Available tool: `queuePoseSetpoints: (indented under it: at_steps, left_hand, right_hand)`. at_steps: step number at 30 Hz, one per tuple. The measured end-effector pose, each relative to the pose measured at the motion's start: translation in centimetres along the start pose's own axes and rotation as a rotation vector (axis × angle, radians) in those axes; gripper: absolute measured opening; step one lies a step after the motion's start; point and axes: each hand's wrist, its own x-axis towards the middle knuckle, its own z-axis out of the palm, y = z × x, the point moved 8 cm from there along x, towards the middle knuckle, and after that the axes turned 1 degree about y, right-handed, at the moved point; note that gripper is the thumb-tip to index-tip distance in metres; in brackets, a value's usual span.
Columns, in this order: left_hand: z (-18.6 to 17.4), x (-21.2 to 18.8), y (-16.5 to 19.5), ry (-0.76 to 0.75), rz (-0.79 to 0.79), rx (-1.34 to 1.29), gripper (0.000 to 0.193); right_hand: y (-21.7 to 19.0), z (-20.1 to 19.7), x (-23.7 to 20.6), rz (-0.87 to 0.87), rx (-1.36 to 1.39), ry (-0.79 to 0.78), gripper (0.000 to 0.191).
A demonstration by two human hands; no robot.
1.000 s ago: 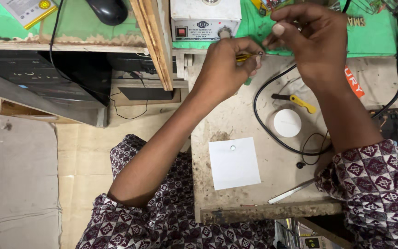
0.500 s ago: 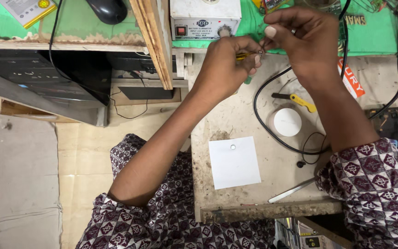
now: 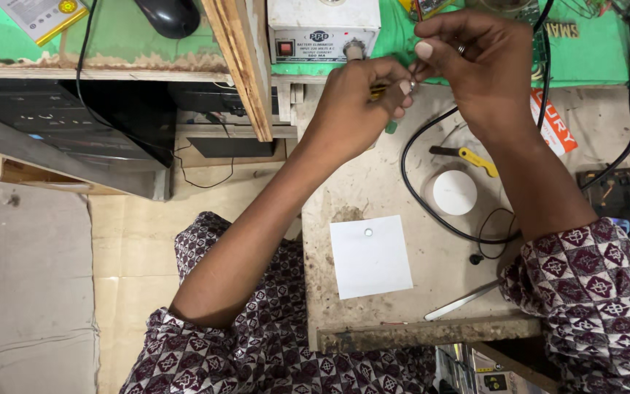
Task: The person works at a cluttered repair bench, manipulating small wires and components with their hands and a small cutting tool, adjusting parts on the work surface. They then walk to a glass display counter, pick up a smartphone, and tap and swipe on its screen while it rests on the counter.
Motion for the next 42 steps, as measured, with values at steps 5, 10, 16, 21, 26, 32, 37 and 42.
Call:
queuePoseSetpoints:
  at_steps: [5,10,16,21,26,32,37,42]
  left_hand:
    - [0.0,0.0,0.0,0.016,0.001,0.005,0.01]
    - [0.0,0.1,0.1,0.021,0.007,0.0,0.009]
    - [0.0,0.1,0.0,0.035,0.016,0.006,0.008]
    - [-0.1,0.2,-0.3,0.049,0.004,-0.021,0.01]
    - [0.0,0.4,-0.6,0.05,0.002,-0.02,0.012]
    - [-0.2,0.3,-0.6,0.058,0.032,-0.006,0.014]
    - [-0.1,0.2,-0.8,0.09,0.022,-0.022,0.015]
    - [-0.1,0.2,-0.9,0.102,0.004,-0.006,0.015]
  right_hand:
    - [-0.2,0.0,-0.1,-0.008,0.005,-0.006,0.013]
    - [-0.1,0.0,-0.1,0.004,0.018,0.005,0.013]
    - [-0.2,0.1,-0.1,0.001,0.03,0.013,0.013]
    - [-0.1,0.3,-0.1,0.026,0.071,0.033,0.012]
    - [0.0,0.0,-0.4,0.056,0.032,0.07,0.007]
    - [0.6,-1.4,-0.9,0.234,0.069,0.073,0.014]
    - [0.8,-2.2,-1.1,0.394,0.099,0.004,0.03]
    - [1.3,-2.1,-1.3,0.512,0.175,-0.025,0.025]
